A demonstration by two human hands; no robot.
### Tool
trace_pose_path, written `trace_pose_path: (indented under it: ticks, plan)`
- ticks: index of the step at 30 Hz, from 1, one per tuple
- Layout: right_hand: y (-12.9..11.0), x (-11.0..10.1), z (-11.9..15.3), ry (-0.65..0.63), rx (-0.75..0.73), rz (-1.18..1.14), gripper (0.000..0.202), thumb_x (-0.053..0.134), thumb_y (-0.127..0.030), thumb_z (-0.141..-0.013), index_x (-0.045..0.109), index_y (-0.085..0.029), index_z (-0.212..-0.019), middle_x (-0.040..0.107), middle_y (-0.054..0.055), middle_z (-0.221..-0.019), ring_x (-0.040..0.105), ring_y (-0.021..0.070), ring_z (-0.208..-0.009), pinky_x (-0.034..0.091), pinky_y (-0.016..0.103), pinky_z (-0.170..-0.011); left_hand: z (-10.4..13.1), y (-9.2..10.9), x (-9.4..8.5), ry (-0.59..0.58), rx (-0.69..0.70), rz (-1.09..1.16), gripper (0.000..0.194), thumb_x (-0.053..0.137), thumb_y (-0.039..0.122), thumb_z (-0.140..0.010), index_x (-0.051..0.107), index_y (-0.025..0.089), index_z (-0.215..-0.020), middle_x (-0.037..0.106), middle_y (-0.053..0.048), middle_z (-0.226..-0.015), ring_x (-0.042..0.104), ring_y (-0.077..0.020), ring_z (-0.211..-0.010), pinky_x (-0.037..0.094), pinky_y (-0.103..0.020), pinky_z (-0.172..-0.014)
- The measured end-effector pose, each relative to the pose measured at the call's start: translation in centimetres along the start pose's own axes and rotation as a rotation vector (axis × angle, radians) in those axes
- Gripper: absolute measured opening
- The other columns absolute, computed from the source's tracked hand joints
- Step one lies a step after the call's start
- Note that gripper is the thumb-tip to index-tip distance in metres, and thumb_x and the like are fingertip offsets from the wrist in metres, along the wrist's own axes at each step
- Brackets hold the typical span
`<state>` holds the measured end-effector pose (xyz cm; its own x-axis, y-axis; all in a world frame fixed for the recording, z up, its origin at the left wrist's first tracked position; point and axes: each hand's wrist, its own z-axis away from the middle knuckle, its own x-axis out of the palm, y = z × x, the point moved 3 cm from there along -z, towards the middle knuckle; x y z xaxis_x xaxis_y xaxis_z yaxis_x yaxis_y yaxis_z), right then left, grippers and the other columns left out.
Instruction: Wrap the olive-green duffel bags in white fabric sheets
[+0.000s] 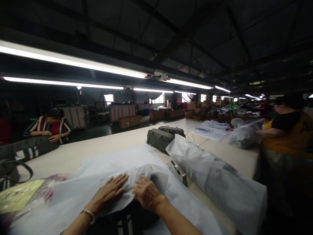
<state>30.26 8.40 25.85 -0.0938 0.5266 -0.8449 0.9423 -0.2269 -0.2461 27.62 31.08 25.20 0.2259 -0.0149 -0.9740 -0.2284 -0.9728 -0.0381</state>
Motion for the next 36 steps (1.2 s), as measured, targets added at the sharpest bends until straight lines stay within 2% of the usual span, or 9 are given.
trace_pose_path:
  ticks: [2, 5, 7, 9, 15, 23, 27, 32, 36]
  plan:
    - [1.7, -0.9, 2.9, 0.256, 0.113, -0.099, 0.023, 0.054, -0.028, -0.09, 0.066, -0.025, -0.109, 0.069, 0.007, -0.117, 0.057, 0.0234, -0.121, 0.03, 0.046, -0.115, 0.5, -0.1, 1.4, -0.028, 0.002, 0.032, 0.051, 0.04, 0.047, -0.097, 0.029, 0.037, -0.146, 0.039, -0.005, -0.15, 0.039, -0.0236, -0.138, 0.035, -0.048, -0.112]
    - [6.6, -1.3, 8.8, 0.612, 0.622, -0.267, 0.033, 0.051, -0.045, -0.09, 0.064, -0.022, -0.11, 0.068, 0.013, -0.117, 0.059, 0.0279, -0.116, 0.044, 0.047, -0.104, 0.6, -0.8, 1.9, -0.035, 0.003, 0.054, 0.054, 0.038, 0.05, -0.097, 0.022, 0.038, -0.147, 0.036, -0.005, -0.152, 0.035, -0.0248, -0.14, 0.031, -0.051, -0.114]
    - [9.6, -0.3, 12.1, 0.656, 0.947, -0.445, 0.052, 0.055, -0.062, -0.082, 0.061, -0.02, -0.113, 0.065, 0.016, -0.121, 0.059, 0.031, -0.117, 0.048, 0.047, -0.098, 0.4, -1.0, 1.8, -0.041, 0.006, 0.04, 0.053, 0.038, 0.049, -0.097, 0.022, 0.039, -0.147, 0.036, -0.005, -0.151, 0.035, -0.0246, -0.14, 0.031, -0.05, -0.114]
    - [11.5, 1.1, 13.4, 0.564, 1.093, -0.686, 0.069, 0.054, -0.075, -0.073, 0.06, -0.018, -0.112, 0.064, 0.017, -0.12, 0.059, 0.0316, -0.117, 0.051, 0.045, -0.091, 0.2, -1.1, 1.7, -0.044, 0.005, 0.024, 0.053, 0.038, 0.047, -0.098, 0.022, 0.039, -0.147, 0.035, -0.005, -0.151, 0.035, -0.0243, -0.14, 0.032, -0.05, -0.114]
    - [11.8, 1.9, 10.2, 0.473, 0.988, -1.136, 0.055, 0.064, -0.07, -0.068, 0.06, -0.019, -0.087, 0.069, 0.005, -0.078, 0.067, 0.0221, -0.078, 0.053, 0.034, -0.071, 0.6, -1.0, 1.7, -0.079, -0.004, -0.009, 0.057, 0.037, 0.053, -0.097, 0.017, 0.038, -0.148, 0.031, -0.003, -0.154, 0.033, -0.0236, -0.141, 0.028, -0.049, -0.116]
    - [17.7, -3.8, 9.0, 0.62, 0.992, -0.752, 0.039, 0.057, -0.059, -0.076, 0.053, -0.02, -0.076, 0.052, -0.003, -0.06, 0.049, 0.0129, -0.053, 0.042, 0.026, -0.051, 0.9, 0.2, 1.3, -0.052, 0.01, -0.043, 0.063, 0.041, 0.057, -0.094, 0.016, 0.038, -0.148, 0.03, -0.004, -0.155, 0.032, -0.0258, -0.142, 0.026, -0.048, -0.117]
    - [19.9, -4.1, 9.9, 0.549, 0.99, -0.572, 0.039, 0.065, -0.058, -0.069, 0.054, -0.021, -0.065, 0.048, -0.005, -0.056, 0.047, 0.0131, -0.055, 0.042, 0.027, -0.056, 0.9, 1.6, 1.3, -0.08, -0.056, -0.066, 0.068, 0.039, 0.064, -0.091, 0.016, 0.036, -0.149, 0.028, -0.005, -0.156, 0.028, -0.0305, -0.143, 0.025, -0.053, -0.115]
    - [19.1, -3.3, 11.8, 0.601, 1.057, -0.317, 0.058, 0.054, -0.061, -0.077, 0.059, -0.015, -0.112, 0.067, 0.013, -0.102, 0.062, 0.0279, -0.091, 0.05, 0.044, -0.082, 1.1, 2.3, 1.5, -0.051, -0.075, -0.079, 0.068, 0.038, 0.066, -0.091, 0.019, 0.036, -0.15, 0.029, -0.004, -0.156, 0.029, -0.0304, -0.143, 0.022, -0.052, -0.115]
    - [13.5, -5.2, 7.9, 0.648, 0.649, 0.097, 0.056, 0.043, -0.048, -0.093, 0.043, -0.015, -0.138, 0.046, 0.019, -0.144, 0.039, 0.0311, -0.135, 0.032, 0.053, -0.11, 1.1, 2.2, 1.8, -0.024, -0.059, -0.08, 0.069, 0.037, 0.065, -0.092, 0.017, 0.035, -0.15, 0.028, -0.004, -0.157, 0.027, -0.029, -0.144, 0.019, -0.05, -0.116]
